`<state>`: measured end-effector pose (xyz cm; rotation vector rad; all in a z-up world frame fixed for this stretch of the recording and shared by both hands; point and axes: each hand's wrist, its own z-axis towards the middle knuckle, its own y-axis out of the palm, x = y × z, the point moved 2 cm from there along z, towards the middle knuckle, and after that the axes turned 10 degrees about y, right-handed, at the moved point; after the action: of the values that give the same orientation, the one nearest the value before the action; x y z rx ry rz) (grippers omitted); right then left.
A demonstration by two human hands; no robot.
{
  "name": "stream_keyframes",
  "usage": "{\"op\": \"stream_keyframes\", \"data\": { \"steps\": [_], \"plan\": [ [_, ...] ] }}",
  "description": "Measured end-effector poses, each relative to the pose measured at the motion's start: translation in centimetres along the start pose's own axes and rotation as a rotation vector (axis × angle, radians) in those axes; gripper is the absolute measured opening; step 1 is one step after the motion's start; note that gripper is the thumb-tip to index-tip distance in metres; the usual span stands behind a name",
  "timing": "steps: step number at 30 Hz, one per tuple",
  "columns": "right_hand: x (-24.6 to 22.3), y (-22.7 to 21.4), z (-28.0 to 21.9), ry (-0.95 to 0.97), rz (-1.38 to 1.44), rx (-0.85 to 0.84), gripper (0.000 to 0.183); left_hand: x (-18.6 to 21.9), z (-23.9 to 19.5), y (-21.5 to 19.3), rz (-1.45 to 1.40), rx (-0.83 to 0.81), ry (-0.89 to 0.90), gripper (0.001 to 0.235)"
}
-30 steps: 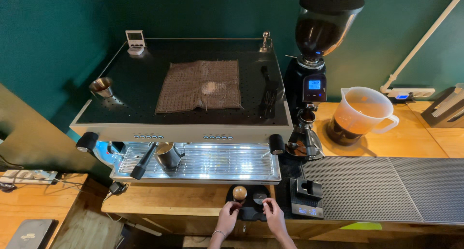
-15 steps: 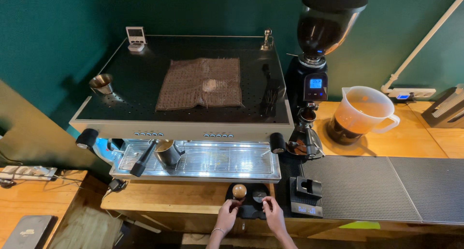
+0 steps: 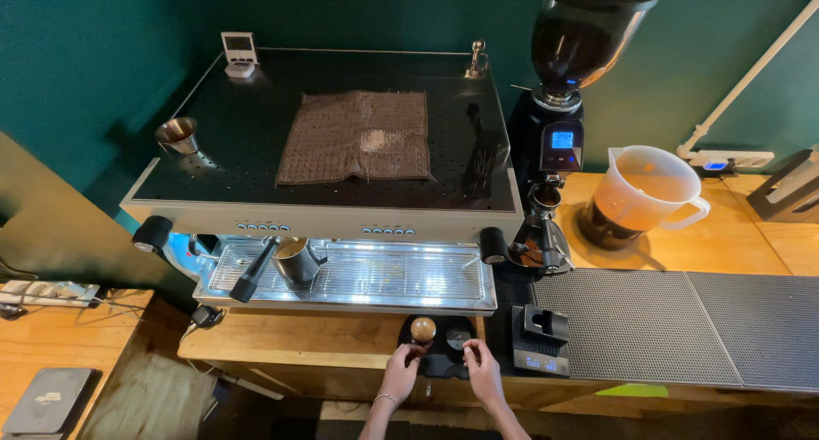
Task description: The person prepares espresso by grinding coffee beans into a portafilter, tamping the grounds, and locking the portafilter into the espresso machine. They also wipe the steam wand with a cloth and place a cup under the spout.
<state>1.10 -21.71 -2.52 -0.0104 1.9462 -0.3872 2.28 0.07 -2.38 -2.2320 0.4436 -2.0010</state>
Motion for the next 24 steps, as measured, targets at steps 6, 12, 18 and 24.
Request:
{"op": "stream_keyframes", "data": {
  "steps": [6,12,18,24],
  "plan": [
    [-1.3,0.5,-1.5,0.075,-0.056,0.098,0.016,0.8,-0.3,-0.5,-0.003,0.003,-0.006,0.022],
    [-0.8,6.5,-5.1,-0.025,0.113,0.021,0.01,1.9,-2.9,-3.8,-0.096,0.15,0.143,0.023],
    [-5.6,14.9,-7.6,-0.169,0.04,-0.247,0.01,1.1,-4.1,-12.0,-0.112,0.421,0.325,0.024],
    [-14.3,22.7,-6.0,-0.211,0.182,-0.264,0.018,1.4,-2.5,-22.1,-0.118,0.573,0.294,0.031]
  ]
}}
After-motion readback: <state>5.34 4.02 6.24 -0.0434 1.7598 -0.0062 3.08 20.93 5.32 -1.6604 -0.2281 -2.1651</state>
